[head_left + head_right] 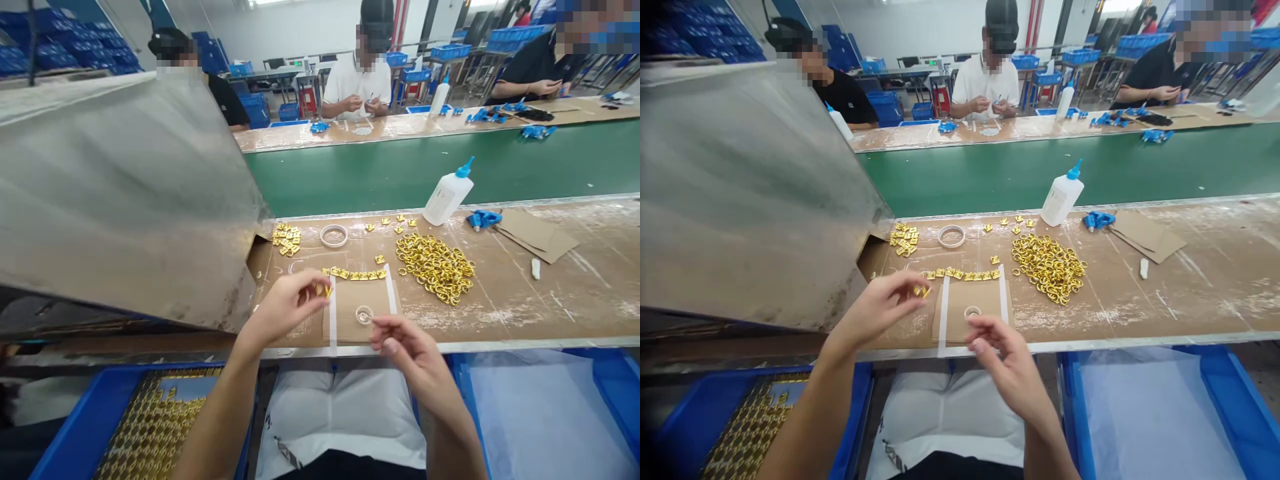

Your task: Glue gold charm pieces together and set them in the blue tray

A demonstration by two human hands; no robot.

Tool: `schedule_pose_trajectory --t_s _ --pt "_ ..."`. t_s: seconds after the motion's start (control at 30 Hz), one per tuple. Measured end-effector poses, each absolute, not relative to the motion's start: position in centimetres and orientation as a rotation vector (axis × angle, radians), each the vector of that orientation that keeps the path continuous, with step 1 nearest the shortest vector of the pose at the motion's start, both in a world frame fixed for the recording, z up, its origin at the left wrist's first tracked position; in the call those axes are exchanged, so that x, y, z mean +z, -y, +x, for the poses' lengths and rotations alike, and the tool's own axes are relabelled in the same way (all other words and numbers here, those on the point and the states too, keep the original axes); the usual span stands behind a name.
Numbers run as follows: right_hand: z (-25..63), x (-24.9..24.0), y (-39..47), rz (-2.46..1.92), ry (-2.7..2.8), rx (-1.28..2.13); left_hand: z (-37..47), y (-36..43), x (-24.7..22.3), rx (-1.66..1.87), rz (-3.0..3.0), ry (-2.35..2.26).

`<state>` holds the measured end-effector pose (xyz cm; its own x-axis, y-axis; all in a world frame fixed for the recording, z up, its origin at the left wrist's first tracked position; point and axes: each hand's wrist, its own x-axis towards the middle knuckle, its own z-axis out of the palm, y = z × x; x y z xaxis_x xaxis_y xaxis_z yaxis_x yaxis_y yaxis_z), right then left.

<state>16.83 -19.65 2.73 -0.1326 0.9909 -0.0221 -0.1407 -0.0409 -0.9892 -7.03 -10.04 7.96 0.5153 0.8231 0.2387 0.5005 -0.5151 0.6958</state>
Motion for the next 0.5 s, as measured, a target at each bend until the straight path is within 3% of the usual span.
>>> schedule_pose_trajectory --t_s 0.23,0.37,0.5 --pt "23.1 -3.3 16.7 -1.448 0.829 0.905 4.4 -1.3 3.0 0.221 2.490 -1.290" --pt "23.8 -5.2 16.4 -1.468 0.883 0.890 5.8 -2.0 2.2 0.162 2.499 -1.268" --pt "24.1 -5.9 16.5 -1.579 0.975 0.826 2.4 0.7 4.1 0.234 2.418 -1.349"
